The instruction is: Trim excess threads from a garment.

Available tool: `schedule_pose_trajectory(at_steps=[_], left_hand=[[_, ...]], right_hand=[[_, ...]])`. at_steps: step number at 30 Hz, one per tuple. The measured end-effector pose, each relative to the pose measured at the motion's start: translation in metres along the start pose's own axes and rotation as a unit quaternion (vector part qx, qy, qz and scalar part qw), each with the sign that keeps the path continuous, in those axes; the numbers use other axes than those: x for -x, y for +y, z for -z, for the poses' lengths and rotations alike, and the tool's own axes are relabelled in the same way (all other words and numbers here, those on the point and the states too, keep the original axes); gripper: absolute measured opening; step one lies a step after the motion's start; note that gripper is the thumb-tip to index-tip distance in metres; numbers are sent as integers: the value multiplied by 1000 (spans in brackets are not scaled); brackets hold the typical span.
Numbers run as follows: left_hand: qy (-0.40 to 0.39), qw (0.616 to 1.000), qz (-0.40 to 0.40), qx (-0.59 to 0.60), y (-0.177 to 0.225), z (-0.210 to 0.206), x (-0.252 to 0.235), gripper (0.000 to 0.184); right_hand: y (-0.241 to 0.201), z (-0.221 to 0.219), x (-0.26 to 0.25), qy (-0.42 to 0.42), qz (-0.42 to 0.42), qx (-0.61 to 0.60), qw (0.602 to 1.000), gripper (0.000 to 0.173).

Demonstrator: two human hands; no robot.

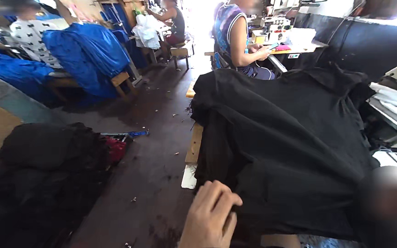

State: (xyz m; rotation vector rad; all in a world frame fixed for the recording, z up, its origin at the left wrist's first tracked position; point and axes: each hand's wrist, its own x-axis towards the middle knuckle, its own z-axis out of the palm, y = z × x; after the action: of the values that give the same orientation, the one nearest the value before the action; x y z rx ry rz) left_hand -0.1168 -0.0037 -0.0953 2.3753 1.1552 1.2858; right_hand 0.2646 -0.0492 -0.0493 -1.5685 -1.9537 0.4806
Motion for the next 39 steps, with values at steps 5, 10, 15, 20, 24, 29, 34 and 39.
schedule_pose_trajectory(at_steps=[5, 10, 15, 20, 24, 29, 34, 39], left_hand=[[-64, 998, 10, -22, 10, 9, 8, 13], [-80, 995, 21, 54, 46, 26, -18, 22], [-91, 993, 54, 59, 44, -7, -23, 27], [-61, 995, 62, 55, 34, -26, -14, 14], [-57, 979, 111, 160, 30, -21, -17, 15], [-56, 970, 129, 196, 30, -18, -18, 16], [-41, 974, 124, 186, 29, -22, -19, 16], [-196, 952, 50, 228, 15, 28, -28, 29]], right_hand=[[9, 12, -4, -112, -11, -80, 990, 27], [-37, 20, -30, -104, 81, -182, 974, 46], [-60, -53, -54, -74, 174, -254, 949, 31], [-45, -99, -48, -28, 173, -249, 952, 35], [-42, -105, -39, 22, 187, -116, 975, 41], [-47, -113, -38, 61, 196, -27, 978, 41], [-52, -127, -42, 115, 225, 27, 967, 41], [-44, -114, -42, 65, 180, -137, 972, 37]])
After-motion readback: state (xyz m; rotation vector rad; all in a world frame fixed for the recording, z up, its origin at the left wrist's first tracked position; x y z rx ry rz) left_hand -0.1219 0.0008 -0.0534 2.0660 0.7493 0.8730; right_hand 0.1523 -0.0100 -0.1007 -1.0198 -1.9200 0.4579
